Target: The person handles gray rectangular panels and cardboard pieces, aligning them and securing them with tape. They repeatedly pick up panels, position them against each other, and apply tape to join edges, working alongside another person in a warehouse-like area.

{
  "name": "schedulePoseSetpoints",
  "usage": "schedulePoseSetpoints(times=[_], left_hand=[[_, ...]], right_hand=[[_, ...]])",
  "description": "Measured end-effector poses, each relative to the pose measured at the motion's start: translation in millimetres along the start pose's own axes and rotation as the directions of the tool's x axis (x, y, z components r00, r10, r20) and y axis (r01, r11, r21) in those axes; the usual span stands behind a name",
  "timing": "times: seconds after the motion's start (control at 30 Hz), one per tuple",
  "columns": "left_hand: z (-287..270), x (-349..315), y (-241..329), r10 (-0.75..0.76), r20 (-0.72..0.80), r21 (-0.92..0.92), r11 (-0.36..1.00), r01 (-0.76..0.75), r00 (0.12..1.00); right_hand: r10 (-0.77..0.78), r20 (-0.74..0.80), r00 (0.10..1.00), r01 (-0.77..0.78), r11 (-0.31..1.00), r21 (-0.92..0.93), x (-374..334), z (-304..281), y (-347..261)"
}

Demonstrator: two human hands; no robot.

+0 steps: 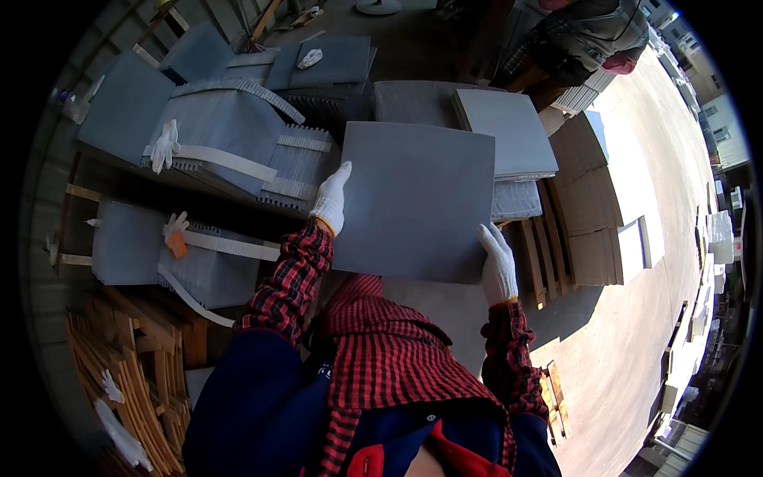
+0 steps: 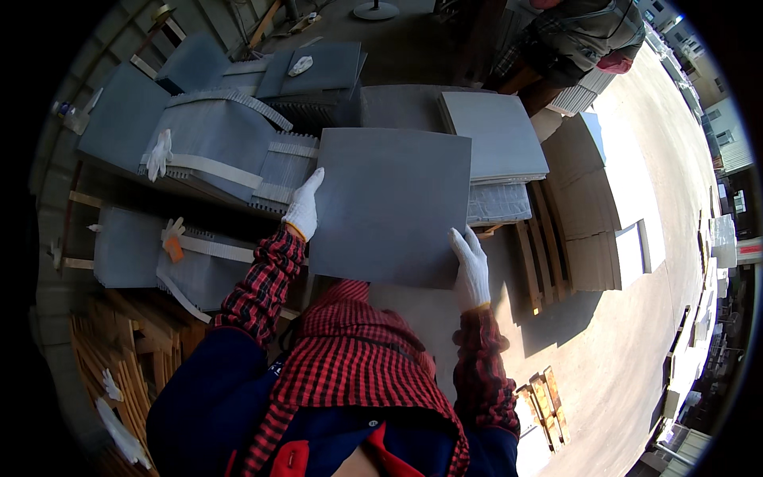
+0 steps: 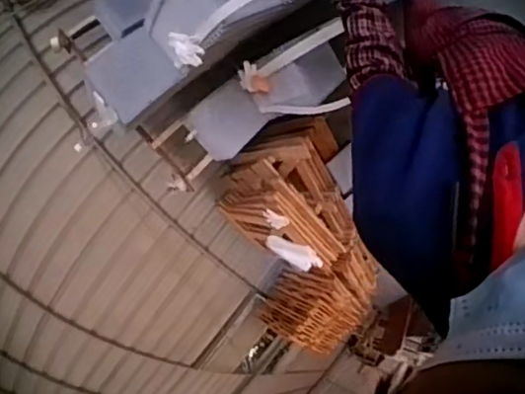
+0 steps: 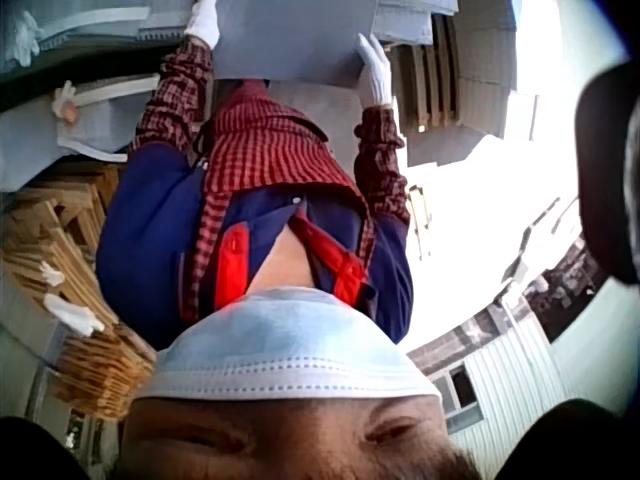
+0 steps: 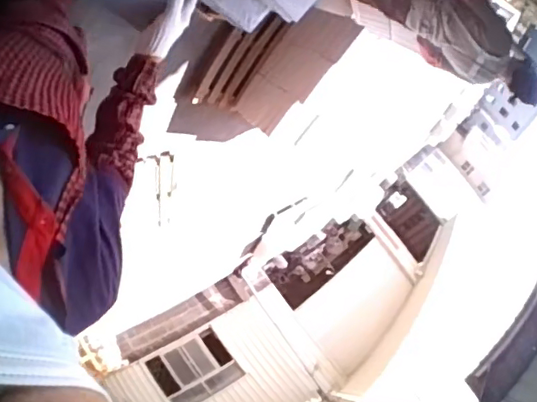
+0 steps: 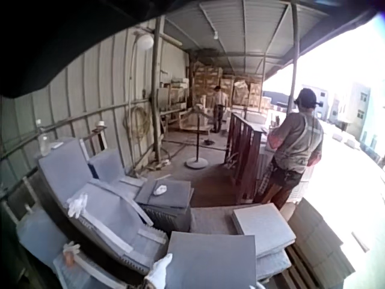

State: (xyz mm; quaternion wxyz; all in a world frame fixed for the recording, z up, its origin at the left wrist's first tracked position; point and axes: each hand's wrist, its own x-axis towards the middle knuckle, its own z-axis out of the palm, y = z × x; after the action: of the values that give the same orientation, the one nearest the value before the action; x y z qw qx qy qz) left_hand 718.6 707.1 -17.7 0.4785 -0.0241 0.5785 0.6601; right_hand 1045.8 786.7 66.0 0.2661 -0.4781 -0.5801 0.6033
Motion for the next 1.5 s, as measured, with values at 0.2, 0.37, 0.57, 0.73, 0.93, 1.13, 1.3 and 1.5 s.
schedulePoseSetpoints(times=[0.2,0.37,0.57,0.73,0.93,1.13,1.3,1.5], left_hand=[[-19.9,103.0,57.3,-0.081,-0.018,-0.045,0.996,0.08,0.997],[1.8,146.4,112.8,-0.097,-0.124,-0.049,0.995,0.092,0.988],[6.1,252.3,108.5,-0.084,-0.205,-0.044,0.996,0.077,0.975],[36.5,293.1,90.5,0.009,-0.321,0.033,0.999,0.002,0.947],[52.3,321.3,56.1,0.068,-0.366,0.081,0.996,-0.041,0.928],[54.7,340.1,27.1,0.108,-0.402,0.27,0.963,0.005,0.909],[40.8,351.0,15.3,0.171,-0.311,0.374,0.926,-0.045,0.935],[90.8,341.1,61.3,0.57,0.259,0.93,-0.364,-0.043,0.779]], right_hand=[[-0.108,0.105,0.989,0.132,0.958,-0.254,131.9,51.7,-7.1],[-0.228,0.283,0.932,0.337,0.833,-0.439,225.7,78.2,-1.2],[-0.358,0.396,0.846,0.528,0.67,-0.522,335.1,73.6,14.8],[0.106,0.154,0.982,-0.075,0.978,-0.196,397.5,83.3,14.2],[0.173,0.215,0.961,-0.098,0.942,-0.322,413.0,69.7,36.5],[0.296,0.19,0.936,-0.218,0.912,-0.347,411.2,68.7,46.1],[0.249,0.266,0.931,-0.057,0.82,-0.569,393.8,64.0,42.4],[0.179,0.273,0.945,0.121,0.585,-0.802,370.8,84.6,45.1]])
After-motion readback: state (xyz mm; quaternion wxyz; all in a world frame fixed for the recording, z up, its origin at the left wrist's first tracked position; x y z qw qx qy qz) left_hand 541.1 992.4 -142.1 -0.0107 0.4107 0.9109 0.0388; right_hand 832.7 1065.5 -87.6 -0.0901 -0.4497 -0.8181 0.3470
